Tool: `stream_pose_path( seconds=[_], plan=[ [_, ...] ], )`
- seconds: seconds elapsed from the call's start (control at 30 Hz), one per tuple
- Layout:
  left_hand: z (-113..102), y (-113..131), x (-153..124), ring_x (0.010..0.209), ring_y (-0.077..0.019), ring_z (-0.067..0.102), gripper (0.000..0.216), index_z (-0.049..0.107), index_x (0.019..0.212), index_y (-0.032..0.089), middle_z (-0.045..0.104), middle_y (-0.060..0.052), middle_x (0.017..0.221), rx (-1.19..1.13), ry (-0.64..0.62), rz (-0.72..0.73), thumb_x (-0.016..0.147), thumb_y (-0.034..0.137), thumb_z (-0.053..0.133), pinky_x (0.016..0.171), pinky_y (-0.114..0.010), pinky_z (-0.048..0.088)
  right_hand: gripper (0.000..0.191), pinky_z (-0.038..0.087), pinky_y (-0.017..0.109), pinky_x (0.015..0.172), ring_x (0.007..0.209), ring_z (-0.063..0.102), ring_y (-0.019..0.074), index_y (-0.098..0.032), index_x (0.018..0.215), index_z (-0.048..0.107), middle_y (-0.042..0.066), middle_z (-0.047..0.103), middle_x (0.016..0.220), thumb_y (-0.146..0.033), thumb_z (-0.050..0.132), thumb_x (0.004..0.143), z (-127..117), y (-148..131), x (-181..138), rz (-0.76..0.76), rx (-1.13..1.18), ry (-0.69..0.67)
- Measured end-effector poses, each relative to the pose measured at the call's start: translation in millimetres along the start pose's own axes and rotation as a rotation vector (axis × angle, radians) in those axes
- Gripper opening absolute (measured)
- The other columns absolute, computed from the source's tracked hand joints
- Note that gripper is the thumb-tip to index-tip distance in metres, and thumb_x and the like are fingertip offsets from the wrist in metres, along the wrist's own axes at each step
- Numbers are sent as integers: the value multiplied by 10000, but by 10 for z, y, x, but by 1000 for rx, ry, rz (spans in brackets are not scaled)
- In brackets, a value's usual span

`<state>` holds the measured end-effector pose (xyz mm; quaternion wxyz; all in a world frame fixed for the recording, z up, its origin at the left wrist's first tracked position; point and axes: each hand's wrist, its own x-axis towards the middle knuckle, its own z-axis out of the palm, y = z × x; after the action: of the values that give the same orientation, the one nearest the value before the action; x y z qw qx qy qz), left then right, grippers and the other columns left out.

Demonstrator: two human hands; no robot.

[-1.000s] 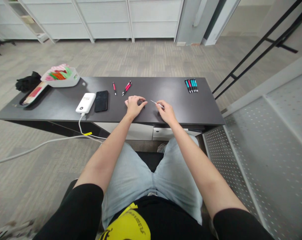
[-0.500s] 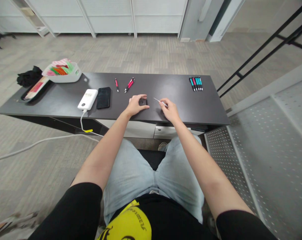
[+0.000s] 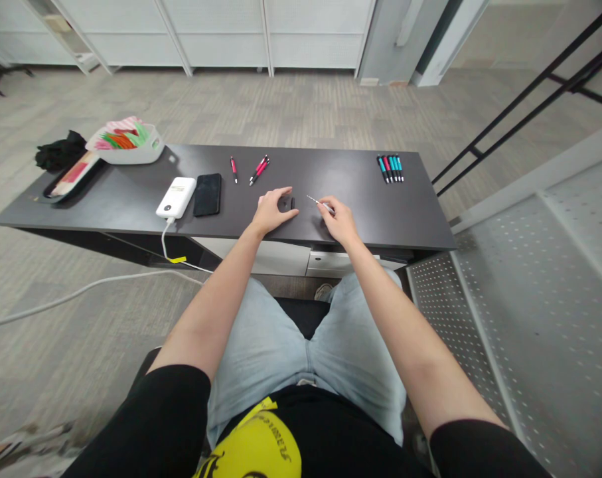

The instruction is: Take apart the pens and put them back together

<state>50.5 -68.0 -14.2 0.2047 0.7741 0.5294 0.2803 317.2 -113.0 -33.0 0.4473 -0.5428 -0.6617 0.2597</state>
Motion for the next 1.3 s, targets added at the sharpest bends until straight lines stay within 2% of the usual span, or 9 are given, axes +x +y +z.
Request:
stream_pose_path(
  seconds=[0.07, 0.13, 0.33, 0.47, 0.57, 0.73, 1.03, 1.17, 1.3],
  plan=[
    [-15, 39, -50, 1628, -401, 714, 836, 731, 1726, 261, 770, -148, 1780, 4, 70, 7, 966, 314, 1073, 1397, -549, 470, 498, 603, 431, 932, 926, 755, 283, -280, 1151, 846, 93, 894, 1138, -730, 635, 1122, 7, 14, 0, -19, -8, -19],
    [-20, 94, -110, 1629, -418, 684, 794, 781, 1685, 295, 766, -145, 1748, 24, 118, 7, 962, 352, 1102, 1371, -558, 478, 454, 614, 444, 958, 1012, 794, 309, -285, 1163, 857, 108, 914, 1216, -680, 633, 1144, 15, 31, -1, -49, -26, -43],
    [67, 272, -229, 1565, -397, 667, 320, 963, 1367, 373, 859, -83, 1559, -4, 119, 53, 1058, 343, 1041, 1333, -576, 461, 310, 637, 469, 1051, 1083, 808, 336, -293, 1244, 904, 119, 918, 1238, -489, 665, 1212, 12, 44, -6, -145, -206, -146],
    [84, 340, -219, 1515, -376, 689, 69, 979, 1131, 357, 916, -54, 1415, -18, 94, 34, 1110, 292, 981, 1314, -587, 448, 302, 641, 449, 1053, 1103, 812, 335, -287, 1280, 911, 124, 909, 1250, -467, 673, 1232, -6, 16, -6, -158, -257, -188],
    [46, 355, -208, 1483, -349, 725, 81, 944, 1114, 324, 932, -48, 1383, -59, 101, -19, 1147, 253, 922, 1325, -575, 454, 278, 636, 450, 1051, 1087, 803, 328, -288, 1247, 901, 120, 911, 1259, -443, 671, 1224, -12, 2, -6, -129, -251, -167],
    [-20, 352, -219, 1455, -315, 774, 126, 875, 1103, 301, 948, -40, 1373, -137, 212, -143, 1182, 224, 814, 1341, -519, 513, 311, 623, 456, 1001, 1000, 776, 313, -295, 1198, 875, 109, 898, 1202, -522, 661, 1203, -18, -8, -12, -23, -177, -28],
    [18, 423, -161, 1415, -390, 791, 115, 854, 1017, 331, 951, -46, 1341, 49, 200, -89, 1117, 304, 904, 1386, -680, 406, 310, 634, 468, 1017, 1030, 779, 326, -302, 1140, 868, 108, 915, 1201, -551, 684, 1161, -12, -30, -9, -15, -137, -27],
    [64, 446, -90, 1458, -433, 745, 109, 867, 1013, 332, 934, -68, 1372, 69, 223, -135, 1121, 320, 879, 1362, -733, 379, 312, 632, 472, 1038, 1083, 800, 335, -297, 1137, 861, 115, 918, 1230, -543, 671, 1164, -16, -42, -11, -16, -116, -34],
    [90, 445, -92, 1459, -434, 738, 127, 886, 1030, 327, 936, -78, 1375, 77, 231, -126, 1131, 296, 817, 1351, -749, 366, 306, 629, 473, 1017, 1037, 792, 327, -296, 1134, 857, 117, 915, 1224, -545, 681, 1158, -15, -39, -15, -9, -101, -37]
  ],
)
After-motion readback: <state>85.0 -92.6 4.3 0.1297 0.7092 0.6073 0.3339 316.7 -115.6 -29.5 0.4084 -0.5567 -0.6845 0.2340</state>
